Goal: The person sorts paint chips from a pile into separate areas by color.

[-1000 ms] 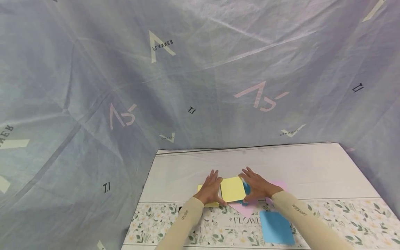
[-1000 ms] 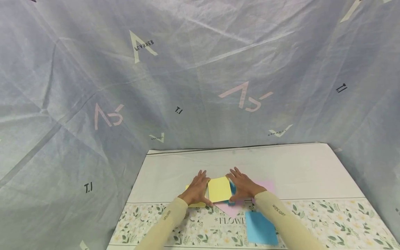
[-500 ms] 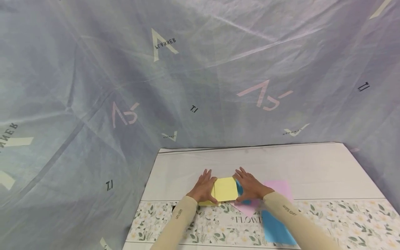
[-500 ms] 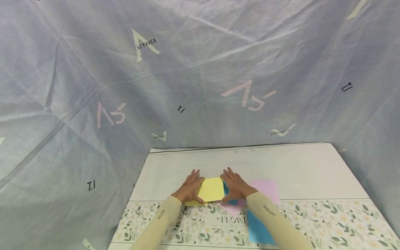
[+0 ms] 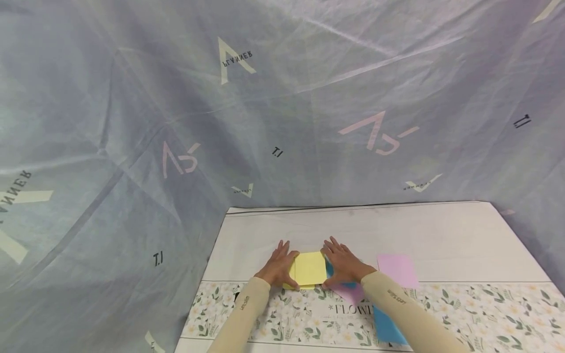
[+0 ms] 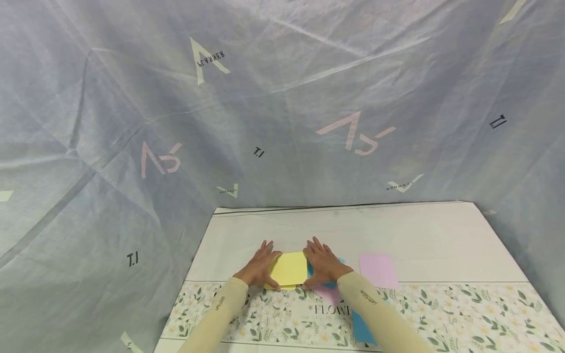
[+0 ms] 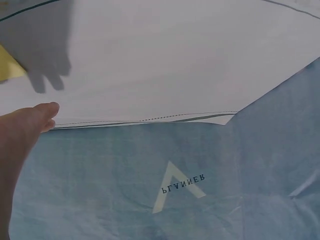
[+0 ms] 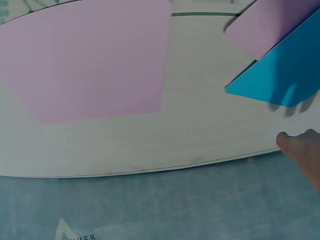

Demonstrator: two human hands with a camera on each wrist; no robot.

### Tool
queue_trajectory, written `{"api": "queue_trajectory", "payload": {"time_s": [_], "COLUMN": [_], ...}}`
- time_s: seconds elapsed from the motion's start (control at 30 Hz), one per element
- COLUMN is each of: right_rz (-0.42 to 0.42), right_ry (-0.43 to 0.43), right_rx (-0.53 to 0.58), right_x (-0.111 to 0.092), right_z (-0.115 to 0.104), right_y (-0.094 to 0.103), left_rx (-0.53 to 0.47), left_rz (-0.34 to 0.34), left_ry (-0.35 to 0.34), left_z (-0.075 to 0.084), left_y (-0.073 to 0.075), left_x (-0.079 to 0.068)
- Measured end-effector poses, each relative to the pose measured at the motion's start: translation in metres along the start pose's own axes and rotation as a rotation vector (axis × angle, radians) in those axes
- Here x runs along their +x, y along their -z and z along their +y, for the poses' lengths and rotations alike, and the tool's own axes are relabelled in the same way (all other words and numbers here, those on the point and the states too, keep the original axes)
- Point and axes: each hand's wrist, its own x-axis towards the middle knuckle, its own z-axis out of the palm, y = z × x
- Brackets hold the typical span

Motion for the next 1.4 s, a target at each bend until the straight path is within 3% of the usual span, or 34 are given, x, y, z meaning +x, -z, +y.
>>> {"api": "queue_trajectory", "payload": {"time_s": [0.33, 0.73, 1.07, 1.4], "right_rz": [0.016, 0.021, 0.004, 0.02], "right_ry": [0.022, 0.038, 0.013, 0.013], "right_rx": [-0.003, -0.039, -0.091, -0.068], "right_x": [0.008, 0.012, 0.02, 0.022], "right_z": [-0.01, -0.018, -0.022, -0.024], "right_y": [-0.004, -0.015, -0.023, -0.029], "left_rx": [-0.017, -0.02, -0.029, -0.017], "left_rz": [-0.02, -0.016, -0.034, -0.024], "left_ry": [0.052, 0.092, 0.147, 0.147], "left_z": [-0.009, -0.017, -0.018, -0.024], "left_y": [0.004, -0.003, 0.0, -0.002], "left_x": [-0.006, -0.011, -0.014, -0.016]}}
